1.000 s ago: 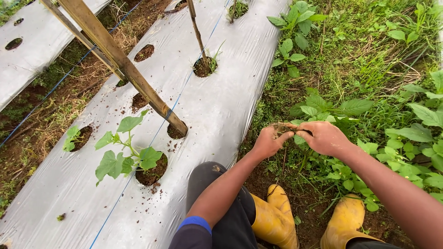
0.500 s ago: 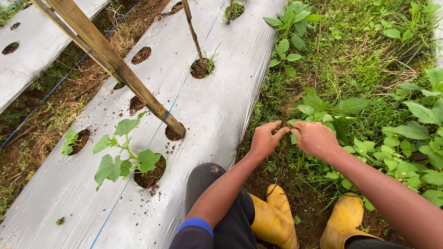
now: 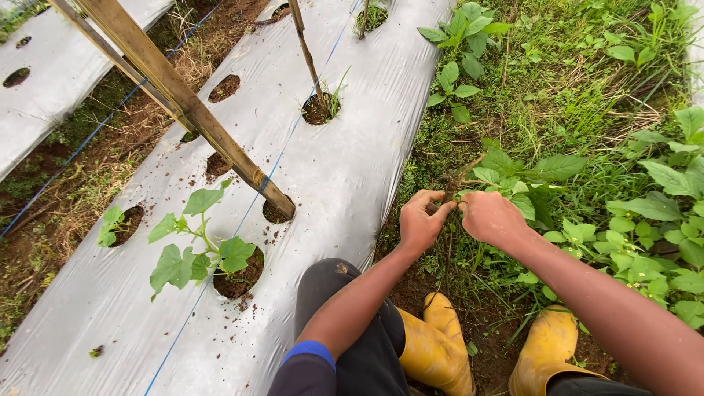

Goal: The person uses a hand hoe to loosen soil and cut weeds in a garden bed between rows covered with white plastic mulch. After clearing the area, the person sits on a small wooden block and pulls out the remaining weeds by hand, gathering them into a pile.

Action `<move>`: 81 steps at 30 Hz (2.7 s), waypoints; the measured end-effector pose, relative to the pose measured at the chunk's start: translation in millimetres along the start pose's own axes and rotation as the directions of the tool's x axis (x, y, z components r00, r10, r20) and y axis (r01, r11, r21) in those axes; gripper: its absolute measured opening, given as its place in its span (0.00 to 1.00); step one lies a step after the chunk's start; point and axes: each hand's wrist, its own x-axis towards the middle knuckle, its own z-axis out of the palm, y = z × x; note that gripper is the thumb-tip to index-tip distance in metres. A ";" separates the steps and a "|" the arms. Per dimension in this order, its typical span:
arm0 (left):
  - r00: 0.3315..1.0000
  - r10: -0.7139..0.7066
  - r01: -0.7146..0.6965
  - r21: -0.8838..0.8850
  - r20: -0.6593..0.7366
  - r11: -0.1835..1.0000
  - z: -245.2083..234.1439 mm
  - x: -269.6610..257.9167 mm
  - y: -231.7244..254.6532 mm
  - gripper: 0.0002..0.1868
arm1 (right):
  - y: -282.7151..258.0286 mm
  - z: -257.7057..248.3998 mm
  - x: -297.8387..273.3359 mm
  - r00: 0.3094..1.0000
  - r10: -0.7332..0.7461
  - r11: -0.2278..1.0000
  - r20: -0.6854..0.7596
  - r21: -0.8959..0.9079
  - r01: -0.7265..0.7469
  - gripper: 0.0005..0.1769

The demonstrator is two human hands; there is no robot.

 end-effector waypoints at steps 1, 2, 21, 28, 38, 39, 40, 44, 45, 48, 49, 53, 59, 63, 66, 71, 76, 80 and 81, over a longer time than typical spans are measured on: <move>1.000 0.014 -0.014 -0.010 -0.002 1.000 -0.8 -0.5 -0.1 0.15 | -3.1 0.2 1.7 0.999 0.037 0.999 0.017 0.013 -0.037 0.21; 1.000 0.017 -0.017 -0.006 -0.003 1.000 -1.2 -0.7 -1.0 0.15 | -0.3 4.5 5.9 0.999 0.034 0.999 0.015 0.015 -0.034 0.21; 0.980 -0.198 0.195 -0.092 -0.023 0.977 -13.4 13.6 1.8 0.11 | 56.2 -2.9 9.7 0.999 0.028 0.921 -0.015 0.388 -0.020 0.23; 0.963 -0.263 0.252 -0.149 -0.060 0.956 -24.1 19.3 12.9 0.10 | 49.2 -12.6 4.0 0.999 -0.032 0.851 0.037 0.525 0.008 0.24; 0.955 -0.290 0.239 -0.401 -0.071 0.884 -50.5 44.9 3.1 0.08 | 18.4 12.7 -19.7 0.764 -0.228 0.965 0.603 0.244 0.096 0.24; 0.956 -0.287 0.233 -0.425 -0.065 0.874 -50.0 45.3 0.6 0.08 | 15.0 14.6 -21.4 0.811 -0.225 0.966 0.540 0.235 0.112 0.24; 0.956 -0.287 0.230 -0.449 -0.060 0.863 -49.9 44.2 -2.2 0.08 | 11.4 17.6 -23.7 0.851 -0.223 0.966 0.475 0.226 0.127 0.25; 0.960 -0.280 0.240 -0.471 -0.014 0.849 -49.2 40.7 1.8 0.10 | 1.1 -2.6 -28.5 0.975 -0.161 0.963 0.153 0.239 0.122 0.20; 0.960 -0.279 0.260 -0.485 0.034 0.835 -48.4 40.8 -2.1 0.10 | 4.8 -4.1 -24.4 0.985 -0.166 0.968 0.054 0.200 0.152 0.22; 0.949 -0.291 0.311 -0.508 0.120 0.803 -45.7 39.6 7.0 0.12 | 7.5 -5.4 -20.0 0.988 -0.155 0.977 -0.015 0.146 0.155 0.27; 0.939 -0.307 0.343 -0.514 0.156 0.786 -44.8 38.6 13.3 0.13 | 7.2 -4.9 -19.8 0.990 -0.138 0.982 0.017 0.136 0.134 0.29; 0.942 -0.231 0.332 -0.583 0.244 0.742 -41.4 32.8 20.6 0.14 | 29.6 31.6 0.8 0.984 -0.126 0.976 0.124 0.195 0.100 0.24; 0.900 -0.298 0.428 -0.516 0.319 0.742 -38.1 31.9 4.3 0.21 | 38.0 40.5 7.5 0.995 -0.096 0.970 0.007 0.225 0.092 0.13; 0.880 -0.381 0.474 -0.468 0.284 0.746 -30.6 31.3 -20.7 0.23 | 33.5 20.8 -4.1 0.992 -0.079 0.965 -0.101 0.240 0.101 0.16; 0.883 -0.405 0.469 -0.451 0.237 0.759 -27.7 31.9 -31.3 0.22 | 37.5 18.9 -5.0 0.986 -0.090 0.958 -0.137 0.259 0.124 0.18; 0.877 -0.430 0.481 -0.411 0.216 0.775 -30.4 31.9 -16.2 0.21 | 48.5 18.9 5.6 0.963 -0.159 0.960 -0.219 0.194 0.203 0.14; 0.885 -0.408 0.461 -0.308 0.224 0.832 -34.0 30.9 -17.2 0.22 | 79.6 24.5 30.1 0.949 -0.140 0.973 -0.281 0.138 0.185 0.15; 0.917 -0.368 0.330 0.228 0.154 0.916 -35.4 24.8 -0.6 0.15 | 76.6 -10.0 11.3 0.984 0.010 0.991 -0.179 0.134 0.015 0.19; 0.934 -0.294 0.214 0.343 0.201 0.915 -34.9 22.9 4.9 0.11 | 83.2 -6.9 14.8 0.989 0.023 0.994 -0.143 0.110 -0.007 0.21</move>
